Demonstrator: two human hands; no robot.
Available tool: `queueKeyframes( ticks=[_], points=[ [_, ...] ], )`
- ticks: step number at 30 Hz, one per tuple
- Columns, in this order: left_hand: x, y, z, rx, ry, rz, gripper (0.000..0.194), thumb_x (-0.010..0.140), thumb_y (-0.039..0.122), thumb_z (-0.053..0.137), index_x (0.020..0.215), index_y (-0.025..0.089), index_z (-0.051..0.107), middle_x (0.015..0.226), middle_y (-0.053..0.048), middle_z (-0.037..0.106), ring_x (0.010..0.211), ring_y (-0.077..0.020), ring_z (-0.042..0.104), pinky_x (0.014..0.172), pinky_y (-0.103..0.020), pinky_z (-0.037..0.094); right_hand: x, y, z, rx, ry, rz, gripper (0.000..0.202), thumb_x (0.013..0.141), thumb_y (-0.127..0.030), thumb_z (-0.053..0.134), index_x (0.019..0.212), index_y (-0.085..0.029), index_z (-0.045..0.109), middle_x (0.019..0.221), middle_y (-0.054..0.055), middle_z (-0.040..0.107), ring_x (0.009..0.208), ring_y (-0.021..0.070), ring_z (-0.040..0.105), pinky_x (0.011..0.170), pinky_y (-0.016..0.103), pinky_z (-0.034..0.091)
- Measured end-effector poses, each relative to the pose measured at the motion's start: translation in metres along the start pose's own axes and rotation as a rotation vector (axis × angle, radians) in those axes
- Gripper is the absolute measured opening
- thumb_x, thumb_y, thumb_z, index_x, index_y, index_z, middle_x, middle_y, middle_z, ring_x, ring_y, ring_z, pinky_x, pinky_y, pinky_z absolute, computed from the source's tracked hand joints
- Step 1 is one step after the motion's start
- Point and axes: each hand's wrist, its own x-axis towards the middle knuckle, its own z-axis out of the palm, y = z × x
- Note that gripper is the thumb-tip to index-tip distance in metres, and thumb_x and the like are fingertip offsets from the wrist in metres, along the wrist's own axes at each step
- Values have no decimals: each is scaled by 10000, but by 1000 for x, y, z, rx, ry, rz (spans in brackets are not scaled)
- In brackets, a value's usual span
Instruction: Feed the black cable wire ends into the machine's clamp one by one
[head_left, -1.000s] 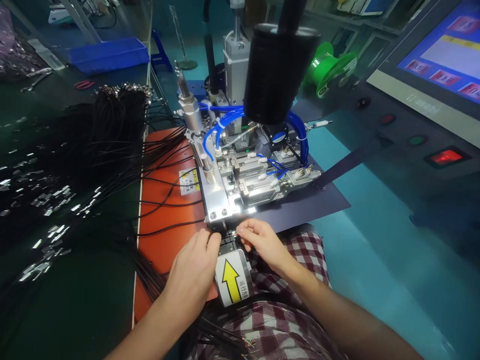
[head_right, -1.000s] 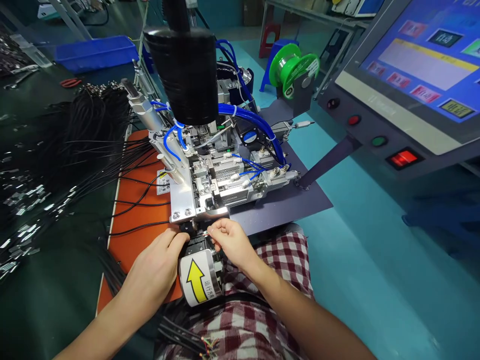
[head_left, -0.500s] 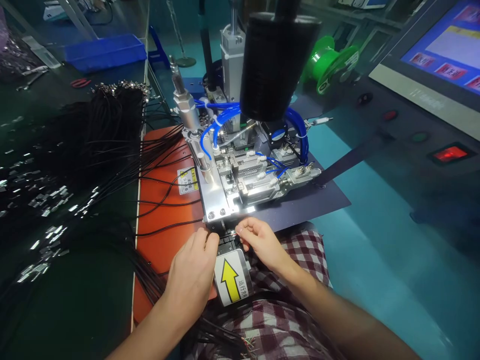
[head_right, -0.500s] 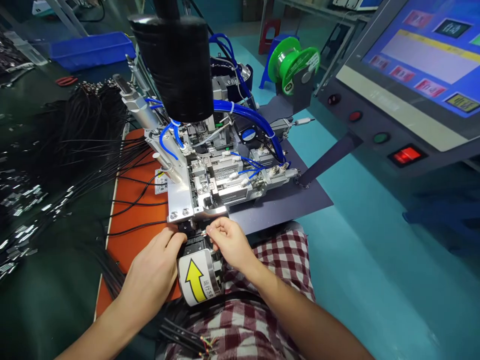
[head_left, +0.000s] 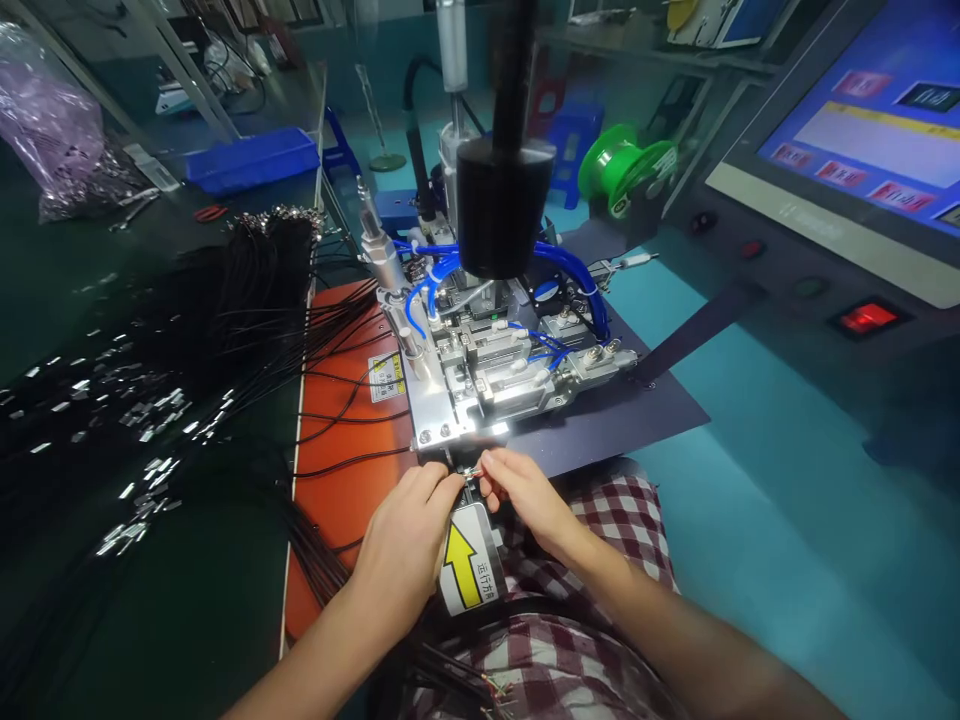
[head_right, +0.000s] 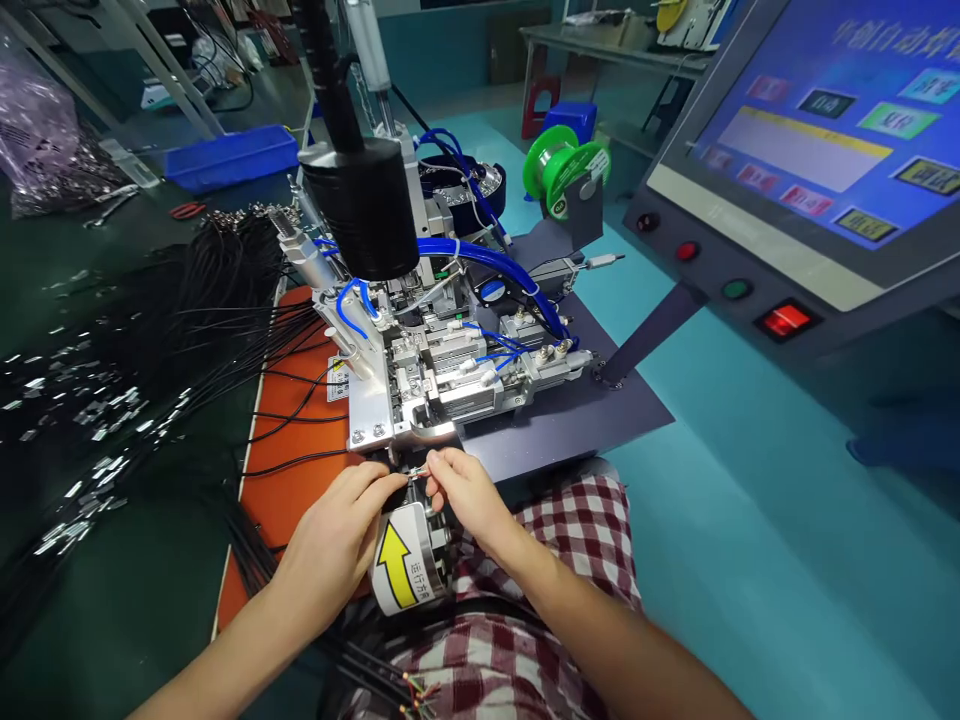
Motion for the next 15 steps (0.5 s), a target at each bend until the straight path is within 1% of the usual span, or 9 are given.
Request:
queueKeyframes(
  ticks=[2,5,9,13,15],
  points=[
    [1,0,2,-23,35,2,307,852,63,361,1050,157,576,999,-93,587,897,-213,540,752,-333,504,0,3,1,-28,12,-25,353,800,-500,543,661,-178,506,580,-41,498,482,96,438,517,249,342],
    [1,-1,4,-50,82,0,301,840,70,387,1056,156,577,1003,-90,598,885,-207,553,751,-326,512,1,5,3,-58,34,-53,338,780,-481,585,654,-184,486,570,-48,479,483,99,436,503,251,339],
    [0,-2,10,-36,97,-4,322,832,45,374,1067,132,577,1012,-105,605,893,-214,556,759,-339,519,0,6,6,-33,45,-68,338,761,-480,605,658,-191,466,552,-63,440,473,93,399,486,245,320],
    [0,1,17,25,113,-23,326,834,37,367,1071,124,574,1040,-125,600,915,-235,549,765,-380,519,1,7,7,-3,31,-53,348,761,-493,598,654,-190,464,552,-64,431,474,90,384,497,245,318],
    [0,2,19,14,126,-46,339,825,26,370,1077,129,572,1038,-125,592,928,-240,544,775,-395,514,1,7,7,-2,23,-48,351,762,-495,597,656,-188,464,562,-63,433,475,87,380,503,244,317]
  ],
)
